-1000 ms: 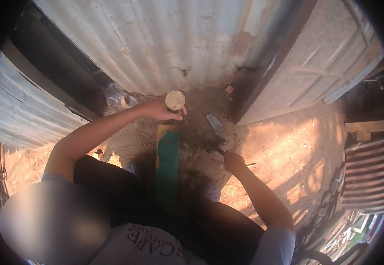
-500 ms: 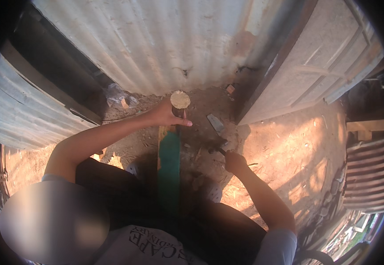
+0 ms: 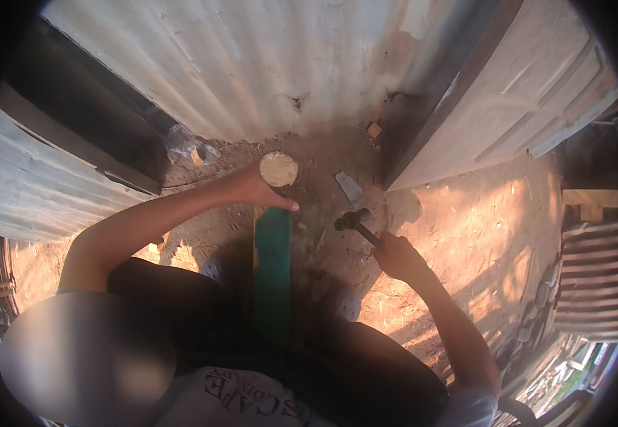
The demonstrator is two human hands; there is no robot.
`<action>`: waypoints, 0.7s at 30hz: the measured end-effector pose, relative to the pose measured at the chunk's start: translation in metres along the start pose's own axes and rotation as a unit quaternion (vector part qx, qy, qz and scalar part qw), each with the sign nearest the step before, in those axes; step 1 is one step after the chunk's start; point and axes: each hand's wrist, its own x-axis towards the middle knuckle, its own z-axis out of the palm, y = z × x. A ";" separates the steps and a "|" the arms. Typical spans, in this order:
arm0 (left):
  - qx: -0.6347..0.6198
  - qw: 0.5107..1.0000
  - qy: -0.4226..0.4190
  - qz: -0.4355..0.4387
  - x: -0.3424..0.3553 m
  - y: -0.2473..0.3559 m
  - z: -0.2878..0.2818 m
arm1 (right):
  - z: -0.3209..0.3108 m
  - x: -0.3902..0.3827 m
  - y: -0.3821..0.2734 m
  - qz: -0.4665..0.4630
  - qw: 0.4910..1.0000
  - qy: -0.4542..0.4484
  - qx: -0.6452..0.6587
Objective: The person sits on the ground and uses a hammer and chisel to shape a small cylindrical piece of wood resting on a green plank. They repeatedly strike the chisel to carve the wood and occasionally inspect the piece.
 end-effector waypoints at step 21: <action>-0.071 0.981 0.177 0.035 0.011 0.007 0.045 | -0.015 -0.041 -0.077 -0.219 0.889 0.213 0.342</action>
